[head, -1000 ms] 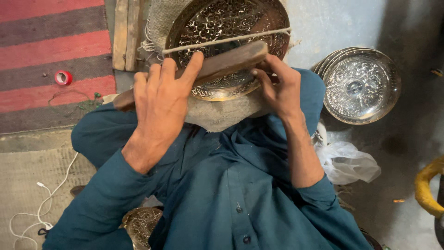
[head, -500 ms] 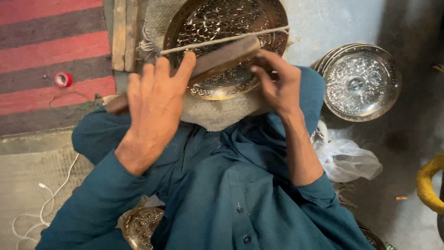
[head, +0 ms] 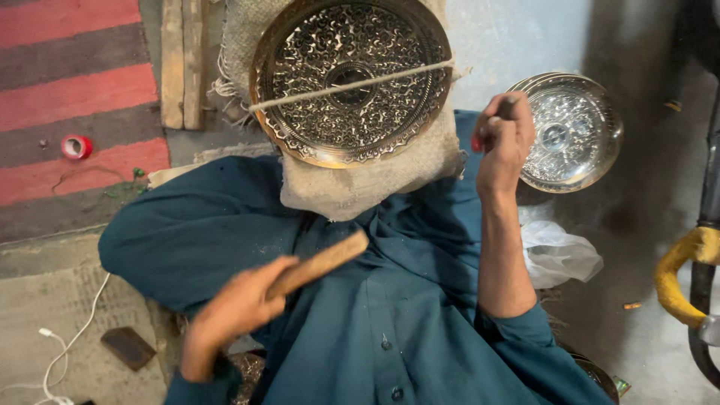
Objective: The person sits on the floor with an ornate brass tray resting on a cloth pad on their lap. They hold a wooden mallet and repeatedly tap and press along the tray's embossed surface and rim, repositioning the tray with the other hand, and briefly adjust a string across the tray before resuming hammering.
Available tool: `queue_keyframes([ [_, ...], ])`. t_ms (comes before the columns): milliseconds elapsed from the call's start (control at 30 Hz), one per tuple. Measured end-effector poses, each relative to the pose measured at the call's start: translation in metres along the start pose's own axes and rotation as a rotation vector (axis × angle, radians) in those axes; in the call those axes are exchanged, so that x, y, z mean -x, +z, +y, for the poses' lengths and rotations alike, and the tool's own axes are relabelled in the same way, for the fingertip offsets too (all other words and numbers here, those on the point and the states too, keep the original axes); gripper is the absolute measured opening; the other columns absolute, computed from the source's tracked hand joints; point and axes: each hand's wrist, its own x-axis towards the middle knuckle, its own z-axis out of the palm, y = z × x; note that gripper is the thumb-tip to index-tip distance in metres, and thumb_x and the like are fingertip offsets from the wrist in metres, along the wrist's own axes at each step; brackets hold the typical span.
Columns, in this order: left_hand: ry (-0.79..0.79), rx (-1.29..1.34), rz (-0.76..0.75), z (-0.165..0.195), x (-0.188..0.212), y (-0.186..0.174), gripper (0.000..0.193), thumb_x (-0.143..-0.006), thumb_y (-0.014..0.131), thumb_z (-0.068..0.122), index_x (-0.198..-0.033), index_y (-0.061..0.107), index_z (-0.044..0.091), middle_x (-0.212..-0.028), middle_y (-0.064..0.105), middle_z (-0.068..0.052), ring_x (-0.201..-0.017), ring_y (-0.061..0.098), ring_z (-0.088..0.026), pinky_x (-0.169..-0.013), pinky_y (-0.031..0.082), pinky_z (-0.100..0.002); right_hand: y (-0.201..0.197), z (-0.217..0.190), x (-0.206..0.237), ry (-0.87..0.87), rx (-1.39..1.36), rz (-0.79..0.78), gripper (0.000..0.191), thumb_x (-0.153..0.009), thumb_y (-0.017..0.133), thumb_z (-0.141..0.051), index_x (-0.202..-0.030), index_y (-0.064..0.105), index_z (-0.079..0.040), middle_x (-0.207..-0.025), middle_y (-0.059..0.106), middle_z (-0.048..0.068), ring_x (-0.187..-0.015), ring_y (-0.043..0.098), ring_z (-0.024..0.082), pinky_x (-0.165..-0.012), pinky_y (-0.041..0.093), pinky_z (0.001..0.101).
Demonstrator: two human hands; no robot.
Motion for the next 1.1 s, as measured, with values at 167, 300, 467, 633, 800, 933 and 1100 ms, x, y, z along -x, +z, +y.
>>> queue_keyframes([
  [167,0.126,-0.078,0.12,-0.025,0.004,0.018,0.042,-0.082,0.075,0.024,-0.122,0.065,0.018,-0.107,0.069,-0.015,-0.105,0.066,-0.034,-0.091,0.052,-0.042,0.018,-0.019,-0.007,0.032,0.417,-0.015,0.019,-0.107,0.052,-0.013,-0.113,0.065,0.0,-0.075,0.042,-0.001,-0.061,0.035,0.005,-0.055,0.03,0.0238],
  [300,0.435,-0.162,0.771,0.008,-0.002,-0.028,0.037,-0.09,0.066,0.015,-0.126,0.063,0.007,-0.111,0.066,-0.019,-0.104,0.062,-0.039,-0.089,0.05,-0.046,0.04,-0.036,-0.026,-0.221,0.579,-0.174,0.025,-0.107,0.052,-0.012,-0.125,0.062,0.002,-0.105,0.066,-0.001,-0.082,0.049,0.005,-0.072,0.042,0.0229],
  [467,0.607,0.011,0.993,0.08,-0.025,-0.095,0.042,-0.099,0.064,0.004,-0.14,0.059,0.006,-0.112,0.063,-0.017,-0.105,0.065,-0.033,-0.092,0.052,-0.043,0.038,-0.043,-0.035,-0.086,0.823,-0.147,0.019,-0.11,0.066,-0.018,-0.116,0.073,-0.001,-0.079,0.057,-0.004,-0.072,0.045,0.005,-0.062,0.036,0.0237],
  [633,0.837,0.043,1.106,0.119,-0.076,-0.136,0.037,-0.103,0.067,0.006,-0.139,0.059,0.004,-0.116,0.062,-0.018,-0.107,0.066,-0.032,-0.091,0.054,-0.042,0.029,-0.054,-0.017,0.115,1.006,-0.269,0.021,-0.105,0.071,-0.019,-0.096,0.078,-0.001,-0.071,0.059,-0.001,-0.066,0.046,0.006,-0.058,0.037,0.0257],
  [800,0.91,-0.015,1.118,0.141,-0.119,-0.155,0.017,-0.11,0.063,0.007,-0.127,0.065,0.005,-0.113,0.065,-0.014,-0.103,0.068,-0.03,-0.087,0.054,-0.041,0.054,-0.056,-0.009,-0.225,0.832,-0.095,0.022,-0.1,0.073,-0.014,-0.119,0.07,-0.003,-0.092,0.064,0.001,-0.08,0.053,0.007,-0.066,0.044,0.0266],
  [933,1.121,-0.196,1.283,0.159,-0.118,-0.144,0.016,-0.113,0.058,0.002,-0.129,0.064,0.005,-0.115,0.061,-0.012,-0.107,0.064,-0.03,-0.09,0.053,-0.041,0.07,-0.063,-0.03,-0.29,0.9,-0.161,0.022,-0.101,0.075,-0.011,-0.12,0.072,-0.002,-0.098,0.071,0.008,-0.081,0.058,0.013,-0.068,0.048,0.031],
  [1100,1.393,-0.076,1.299,0.187,-0.077,-0.128,0.021,-0.116,0.058,0.001,-0.136,0.061,0.009,-0.124,0.058,-0.01,-0.113,0.061,-0.026,-0.098,0.052,-0.038,0.027,-0.114,-0.01,-0.834,1.17,0.081,0.02,-0.106,0.069,0.001,-0.125,0.065,0.0,-0.102,0.071,0.015,-0.09,0.07,0.03,-0.08,0.053,0.0369],
])
